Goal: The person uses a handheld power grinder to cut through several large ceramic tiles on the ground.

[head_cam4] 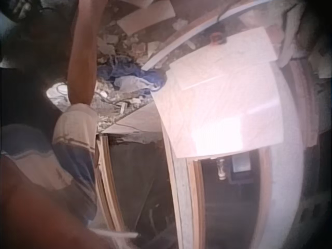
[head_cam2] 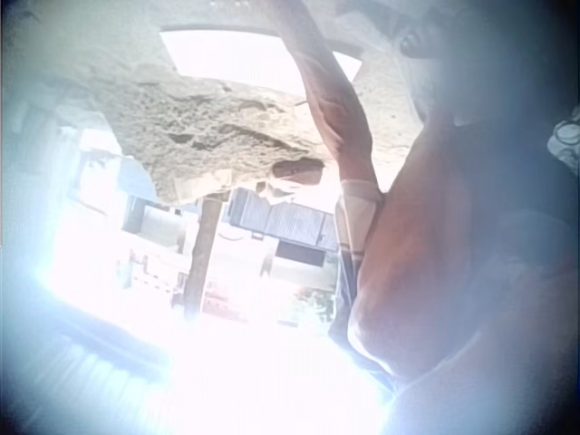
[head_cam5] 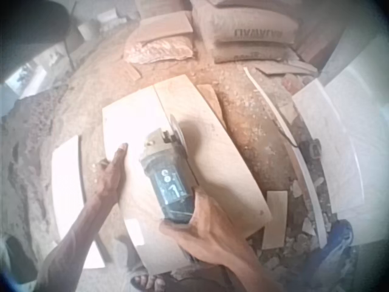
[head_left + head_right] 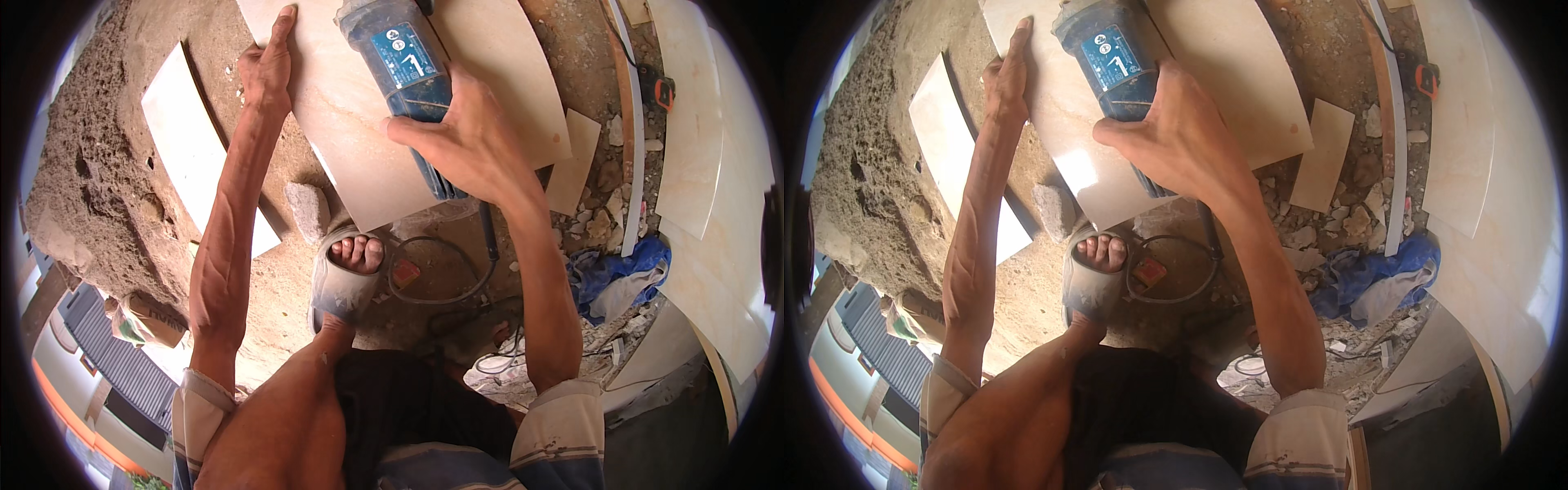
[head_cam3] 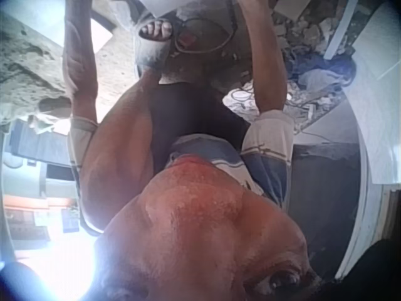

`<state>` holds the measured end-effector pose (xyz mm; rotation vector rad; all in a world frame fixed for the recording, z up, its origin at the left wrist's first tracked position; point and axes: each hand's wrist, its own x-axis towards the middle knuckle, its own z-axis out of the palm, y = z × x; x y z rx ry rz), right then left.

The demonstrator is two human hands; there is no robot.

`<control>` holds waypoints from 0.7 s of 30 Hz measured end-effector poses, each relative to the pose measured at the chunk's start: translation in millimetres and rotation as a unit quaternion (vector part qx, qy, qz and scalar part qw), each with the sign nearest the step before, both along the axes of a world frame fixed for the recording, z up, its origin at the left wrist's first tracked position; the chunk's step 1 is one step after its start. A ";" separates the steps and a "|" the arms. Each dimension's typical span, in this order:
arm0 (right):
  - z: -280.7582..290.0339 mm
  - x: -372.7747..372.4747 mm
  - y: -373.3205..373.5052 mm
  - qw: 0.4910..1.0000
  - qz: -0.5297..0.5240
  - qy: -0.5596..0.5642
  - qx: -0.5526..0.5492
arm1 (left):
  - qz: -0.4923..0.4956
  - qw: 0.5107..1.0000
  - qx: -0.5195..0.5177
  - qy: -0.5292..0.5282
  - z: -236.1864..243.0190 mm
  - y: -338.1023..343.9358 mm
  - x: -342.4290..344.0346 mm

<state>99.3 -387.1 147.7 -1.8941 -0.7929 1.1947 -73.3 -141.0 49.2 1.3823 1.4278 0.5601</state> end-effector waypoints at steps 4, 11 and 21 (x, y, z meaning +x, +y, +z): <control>6.1 -0.8 -5.1 1.000 -0.001 -0.005 -0.008 | 0.005 1.000 0.000 0.000 0.1 2.5 -1.4; 7.3 -1.8 -10.3 1.000 0.006 0.001 -0.023 | 0.026 0.999 0.002 0.031 2.1 2.0 0.1; 6.9 -2.5 -13.7 1.000 0.011 -0.012 -0.025 | 0.032 0.999 -0.003 0.025 -0.1 4.8 -0.2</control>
